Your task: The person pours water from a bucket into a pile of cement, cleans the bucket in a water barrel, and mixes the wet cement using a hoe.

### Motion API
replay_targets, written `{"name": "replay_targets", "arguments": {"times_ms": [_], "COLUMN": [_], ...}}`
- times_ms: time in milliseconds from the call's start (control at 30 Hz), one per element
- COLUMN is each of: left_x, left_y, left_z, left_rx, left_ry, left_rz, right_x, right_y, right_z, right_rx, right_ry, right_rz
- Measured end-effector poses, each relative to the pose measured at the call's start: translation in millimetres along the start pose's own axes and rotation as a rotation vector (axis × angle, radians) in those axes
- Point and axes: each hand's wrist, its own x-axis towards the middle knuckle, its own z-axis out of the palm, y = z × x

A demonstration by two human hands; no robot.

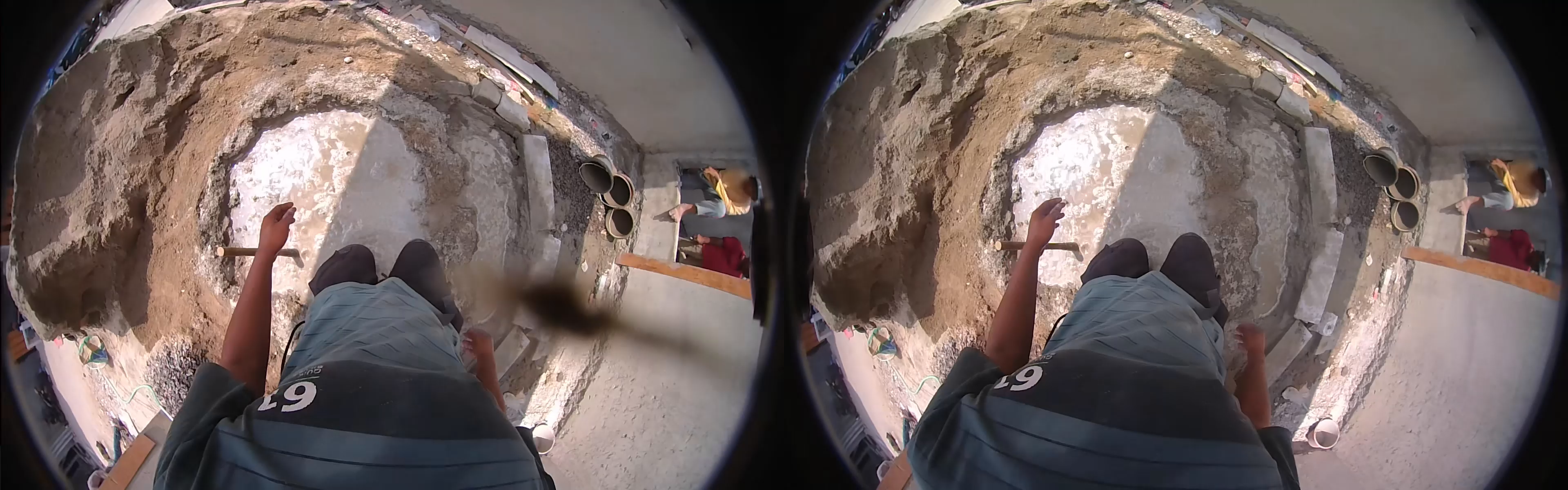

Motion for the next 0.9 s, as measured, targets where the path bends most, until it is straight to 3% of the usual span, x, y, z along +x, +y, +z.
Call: {"name": "replay_targets", "arguments": {"times_ms": [67,167,267,367,500,667,800,900], "left_x": [-17,-42,-83,-129,-145,-116,-67,-31], "left_y": [-39,-135,-209,-196,-198,-162,-96,-54], "left_z": [-3,-10,-18,-16,-17,-3,20,35], "left_rx": [0.065,0.201,0.324,0.148,0.008,-0.087,-0.002,-0.022], "left_ry": [-0.023,-0.057,-0.023,0.064,0.208,0.341,0.315,0.315], "left_rz": [-0.068,-0.142,-0.305,-0.644,-0.809,-0.792,-0.738,-0.553], "right_x": [5,22,35,66,104,170,246,275], "right_y": [-50,-109,-157,-177,-235,-299,-353,-403], "right_z": [-8,-5,-4,-7,-2,-14,-40,-53], "right_rx": [-0.075,0.173,0.127,0.087,-0.056,-0.117,-0.247,-0.236], "right_ry": [0.014,0.109,0.086,-0.055,-0.101,-0.134,-0.147,-0.151], "right_rz": [-0.179,-0.038,-0.051,-0.215,-0.045,-0.003,-0.226,-0.241]}}
